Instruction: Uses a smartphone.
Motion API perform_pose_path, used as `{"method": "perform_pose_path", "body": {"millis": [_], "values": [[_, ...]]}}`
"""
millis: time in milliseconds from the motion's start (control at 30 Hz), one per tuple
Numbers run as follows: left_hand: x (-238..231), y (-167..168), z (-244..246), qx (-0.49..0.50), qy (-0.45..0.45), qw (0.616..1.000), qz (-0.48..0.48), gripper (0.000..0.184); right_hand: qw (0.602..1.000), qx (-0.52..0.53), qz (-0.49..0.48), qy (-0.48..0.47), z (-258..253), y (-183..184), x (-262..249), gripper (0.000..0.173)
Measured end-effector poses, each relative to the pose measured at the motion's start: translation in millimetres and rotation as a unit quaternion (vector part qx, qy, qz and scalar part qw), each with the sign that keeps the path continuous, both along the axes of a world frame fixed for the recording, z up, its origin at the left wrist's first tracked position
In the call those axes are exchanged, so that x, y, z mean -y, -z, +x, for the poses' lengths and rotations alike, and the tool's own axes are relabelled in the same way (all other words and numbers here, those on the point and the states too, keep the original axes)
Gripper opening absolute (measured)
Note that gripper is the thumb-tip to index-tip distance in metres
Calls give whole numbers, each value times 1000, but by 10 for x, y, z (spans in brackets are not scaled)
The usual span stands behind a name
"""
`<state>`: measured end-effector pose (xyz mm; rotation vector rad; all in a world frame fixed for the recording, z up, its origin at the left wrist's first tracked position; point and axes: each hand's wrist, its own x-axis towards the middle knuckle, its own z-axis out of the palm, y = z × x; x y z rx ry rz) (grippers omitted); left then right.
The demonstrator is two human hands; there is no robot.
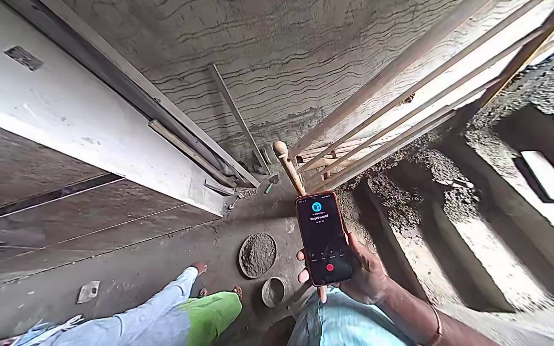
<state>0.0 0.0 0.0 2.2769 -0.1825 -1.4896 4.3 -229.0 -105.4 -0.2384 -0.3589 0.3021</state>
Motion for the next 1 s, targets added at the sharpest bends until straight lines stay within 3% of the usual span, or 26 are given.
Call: {"method": "perform_pose_path", "body": {"millis": [133,167,200,233,267,300,367,500,633,767,867,1000], "values": [[-29,187,25,-44,4,997,60,28,1000,-21,0,-14,-56,21,-2,69],[-142,444,1,-49,9,996,72,27,1000,-24,3,-16,-61,35,-7,69],[-425,872,-79,-14,25,999,21,24,1000,-25,3,-19,-60,53,-4,70],[-950,1621,-250,121,34,977,-172,22,1000,-23,0,-19,-66,68,-4,71],[-1156,2028,-269,110,15,974,-197,25,1000,-19,-7,-16,-71,76,-2,71],[-1195,2165,-270,79,-9,984,-162,26,1000,-22,-8,-17,-82,81,-4,71],[-1096,2116,-231,45,-37,994,-98,28,999,-31,-4,-19,-91,92,-18,70],[-1002,2069,-194,74,-46,994,-62,29,999,-44,1,-31,-104,109,-33,71],[-1014,2162,-197,129,-139,967,-170,28,998,-46,-5,-39,-106,154,-45,72],[-928,2074,-169,169,-178,915,-320,27,998,-53,1,-40,-117,140,-60,71],[-825,1998,-105,284,-159,855,-404,36,998,-50,2,-35,-117,127,-63,70],[-606,1627,44,426,-161,767,-453,40,998,-47,6,-43,-127,113,-80,70]]}}
